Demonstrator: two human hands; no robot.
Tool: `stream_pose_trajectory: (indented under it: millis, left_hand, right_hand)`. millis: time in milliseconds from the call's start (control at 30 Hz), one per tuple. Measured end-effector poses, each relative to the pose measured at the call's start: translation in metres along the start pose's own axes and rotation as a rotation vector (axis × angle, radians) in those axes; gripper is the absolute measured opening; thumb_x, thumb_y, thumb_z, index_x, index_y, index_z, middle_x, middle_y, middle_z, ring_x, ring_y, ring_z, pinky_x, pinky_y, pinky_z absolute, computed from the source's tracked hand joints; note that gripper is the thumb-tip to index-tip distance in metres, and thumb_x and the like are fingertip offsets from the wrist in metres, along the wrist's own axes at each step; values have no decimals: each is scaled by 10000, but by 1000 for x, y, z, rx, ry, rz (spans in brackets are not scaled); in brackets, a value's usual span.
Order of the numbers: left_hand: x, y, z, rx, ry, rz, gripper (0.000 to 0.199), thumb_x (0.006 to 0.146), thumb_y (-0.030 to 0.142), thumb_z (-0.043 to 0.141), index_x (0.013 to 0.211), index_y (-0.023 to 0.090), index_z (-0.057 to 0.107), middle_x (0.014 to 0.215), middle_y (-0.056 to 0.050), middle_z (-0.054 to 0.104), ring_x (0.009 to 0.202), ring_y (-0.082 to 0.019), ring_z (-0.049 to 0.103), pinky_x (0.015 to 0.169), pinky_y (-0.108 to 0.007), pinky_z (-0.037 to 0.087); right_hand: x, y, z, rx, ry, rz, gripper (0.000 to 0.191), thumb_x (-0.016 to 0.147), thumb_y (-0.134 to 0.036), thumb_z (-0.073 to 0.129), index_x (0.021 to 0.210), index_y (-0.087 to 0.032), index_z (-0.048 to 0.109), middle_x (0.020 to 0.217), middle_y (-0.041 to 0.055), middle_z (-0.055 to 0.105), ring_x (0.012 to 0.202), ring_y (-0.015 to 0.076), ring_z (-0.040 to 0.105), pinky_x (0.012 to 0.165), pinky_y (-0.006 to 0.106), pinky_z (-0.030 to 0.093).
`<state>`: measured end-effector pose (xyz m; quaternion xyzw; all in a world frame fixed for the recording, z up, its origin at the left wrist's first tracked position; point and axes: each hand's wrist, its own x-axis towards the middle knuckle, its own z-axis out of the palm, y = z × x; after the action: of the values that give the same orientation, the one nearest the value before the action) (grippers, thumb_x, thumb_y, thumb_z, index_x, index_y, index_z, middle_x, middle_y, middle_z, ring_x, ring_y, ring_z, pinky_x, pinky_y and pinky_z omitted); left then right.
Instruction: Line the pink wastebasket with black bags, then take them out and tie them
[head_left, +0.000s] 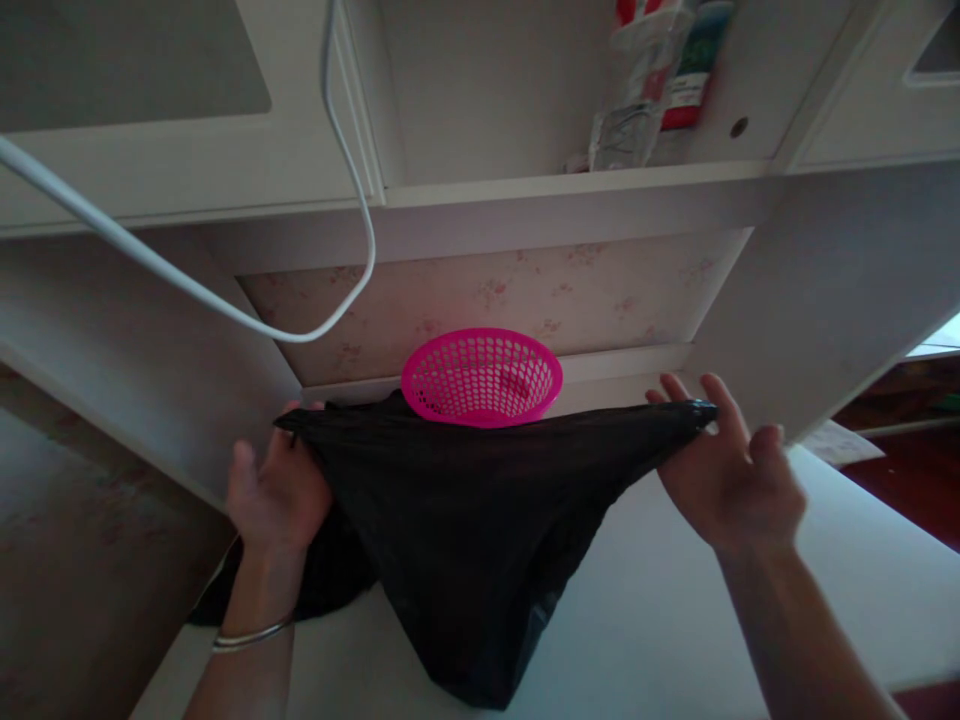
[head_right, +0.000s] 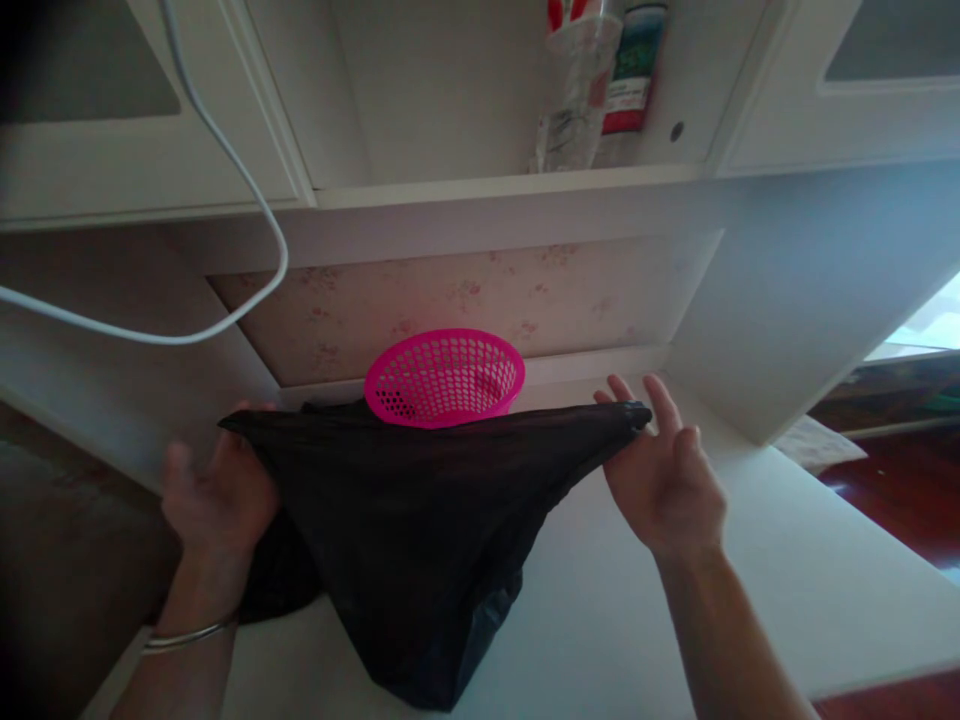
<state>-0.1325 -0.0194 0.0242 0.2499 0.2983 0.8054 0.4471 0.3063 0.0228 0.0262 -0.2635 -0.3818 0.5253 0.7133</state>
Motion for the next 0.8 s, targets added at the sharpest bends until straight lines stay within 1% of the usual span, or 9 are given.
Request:
stream_pose_trajectory:
  millis: [67,167,233,333,433,533,633,700,800]
  left_hand:
    - [-9,-14,-6,131,-39,-84,802,512,764,889,1117,252,767,1194,-57,803,1201,-323,703,1019,-417,600]
    - [-12,-31,-8,289,13,-169,680,397,529,1034,954,227,786,1031,-85,832,1218,-406,693,1061,-510,571]
    - [-8,-35,-5,304,87,-151,534,453,402,1040,879,216,776,897,-59,830,1174,-390,717,1058,-515,571]
    - [-1,-29,-1,255,164,-76,437,546,411,996,876,228,777,900,-29,826,1149,-343,724,1051,-479,575]
    - [2,-15,-4,157,136,-30,282,729,431,897,901,242,779,1007,-25,824,1152,-281,714,1046,-417,570]
    - [-1,-3,-10,12,159,89,178,843,462,811,887,296,763,948,52,808,1136,-182,706,1008,-283,562]
    - [-12,-7,-19,-7,96,94,401,861,707,694,1014,343,763,1107,61,795,1278,-212,642,1041,-323,555]
    - [-20,-18,-27,84,-57,-14,699,689,884,700,1114,332,755,1273,-9,758,1382,-334,567,1092,-467,535]
    - [-28,-39,-34,262,-182,-163,870,433,766,928,1138,283,765,1259,-111,763,1390,-445,540,1118,-573,494]
  right_hand:
    - [-10,17,-3,-13,-85,78,764,683,-757,806,1360,-434,660,1509,-6,632,1504,350,454,1248,576,366]
    - [-17,38,4,-88,-155,245,892,526,-635,968,1330,-360,697,1426,58,699,1400,404,565,1179,600,448]
    - [-13,42,10,-147,-80,322,660,563,-535,989,1133,-275,783,1221,93,797,1263,402,671,1113,587,517]
    - [-1,34,12,-133,123,287,385,640,-474,957,906,-242,802,1009,65,834,1074,345,758,1020,507,600]
    - [6,16,-1,-60,199,180,258,725,-412,898,923,-275,806,1023,10,827,967,242,771,939,372,638]
    - [3,4,-19,-11,242,64,213,814,-406,808,1019,-348,799,1183,-34,794,1008,202,755,949,364,633]
    - [-7,8,-33,7,177,4,463,844,-587,743,1281,-437,711,1479,-35,649,1314,257,641,1088,487,559]
    - [-14,20,-42,-12,63,52,755,732,-726,792,1414,-455,616,1591,-10,549,1477,292,496,1149,543,492]
    - [-21,41,-50,-41,-104,187,1070,529,-768,896,1485,-432,551,1615,46,524,1503,324,465,1158,575,458]
